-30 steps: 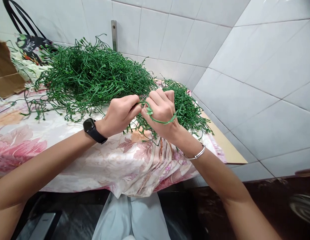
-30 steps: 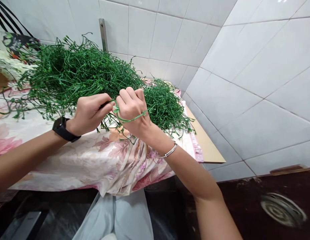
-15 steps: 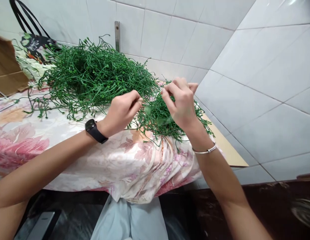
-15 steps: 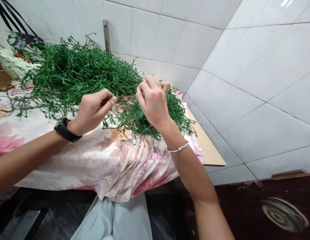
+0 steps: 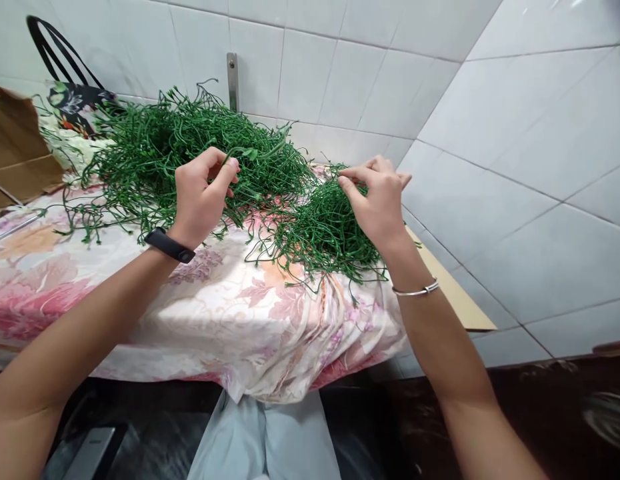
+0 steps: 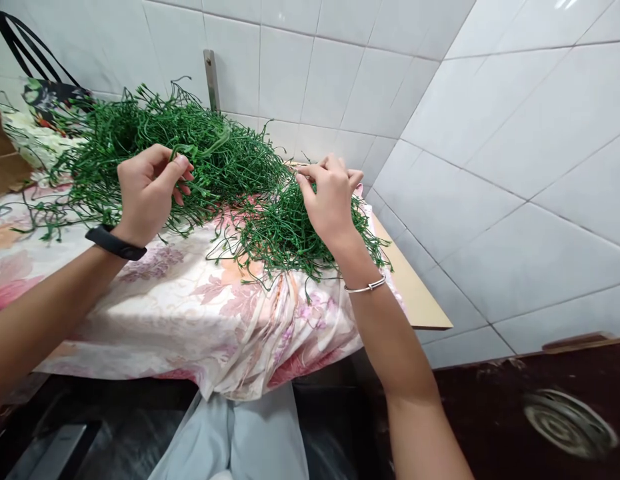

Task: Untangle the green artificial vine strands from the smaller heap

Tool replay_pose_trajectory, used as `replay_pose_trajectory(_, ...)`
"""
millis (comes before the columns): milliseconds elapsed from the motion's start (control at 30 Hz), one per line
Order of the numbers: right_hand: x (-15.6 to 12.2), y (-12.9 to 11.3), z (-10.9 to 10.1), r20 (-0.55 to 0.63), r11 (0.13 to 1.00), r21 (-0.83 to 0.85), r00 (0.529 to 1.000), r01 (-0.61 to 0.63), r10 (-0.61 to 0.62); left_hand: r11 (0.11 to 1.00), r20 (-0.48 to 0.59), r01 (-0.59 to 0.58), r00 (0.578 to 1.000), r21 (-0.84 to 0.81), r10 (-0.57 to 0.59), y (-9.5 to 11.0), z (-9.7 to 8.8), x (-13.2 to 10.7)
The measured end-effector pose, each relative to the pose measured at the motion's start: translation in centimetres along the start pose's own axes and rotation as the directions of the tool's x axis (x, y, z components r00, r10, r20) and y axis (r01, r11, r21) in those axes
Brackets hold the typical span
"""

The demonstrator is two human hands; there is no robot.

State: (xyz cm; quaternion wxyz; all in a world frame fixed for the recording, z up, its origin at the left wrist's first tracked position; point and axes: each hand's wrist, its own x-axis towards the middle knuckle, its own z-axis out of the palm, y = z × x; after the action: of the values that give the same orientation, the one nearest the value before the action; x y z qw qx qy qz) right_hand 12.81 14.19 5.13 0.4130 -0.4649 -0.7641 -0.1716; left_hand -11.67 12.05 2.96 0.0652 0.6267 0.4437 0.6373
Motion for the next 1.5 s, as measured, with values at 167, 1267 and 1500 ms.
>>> replay_pose_trajectory(167, 0.2, 0.4, 0.1, 0.003, 0.995, 0.065, 0.997, -0.073, 0.073, 0.999, -0.010, -0.036, 0.999, 0.032, 0.036, 0.0, 0.0, -0.1)
replay_pose_trajectory(1267, 12.4, -4.7, 5.3, 0.099, 0.945, 0.292, 0.978, 0.150, -0.186, 0.880, 0.460, 0.247, 0.887, -0.405, -0.037, 3.8, 1.0, -1.3)
replay_pose_trajectory(1500, 7.5, -1.0, 4.1, 0.278, 0.900, 0.436, 0.949, 0.012, -0.147, 0.804, 0.572, 0.420, 0.811, -0.420, -0.125, 2.0, 1.9, 0.9)
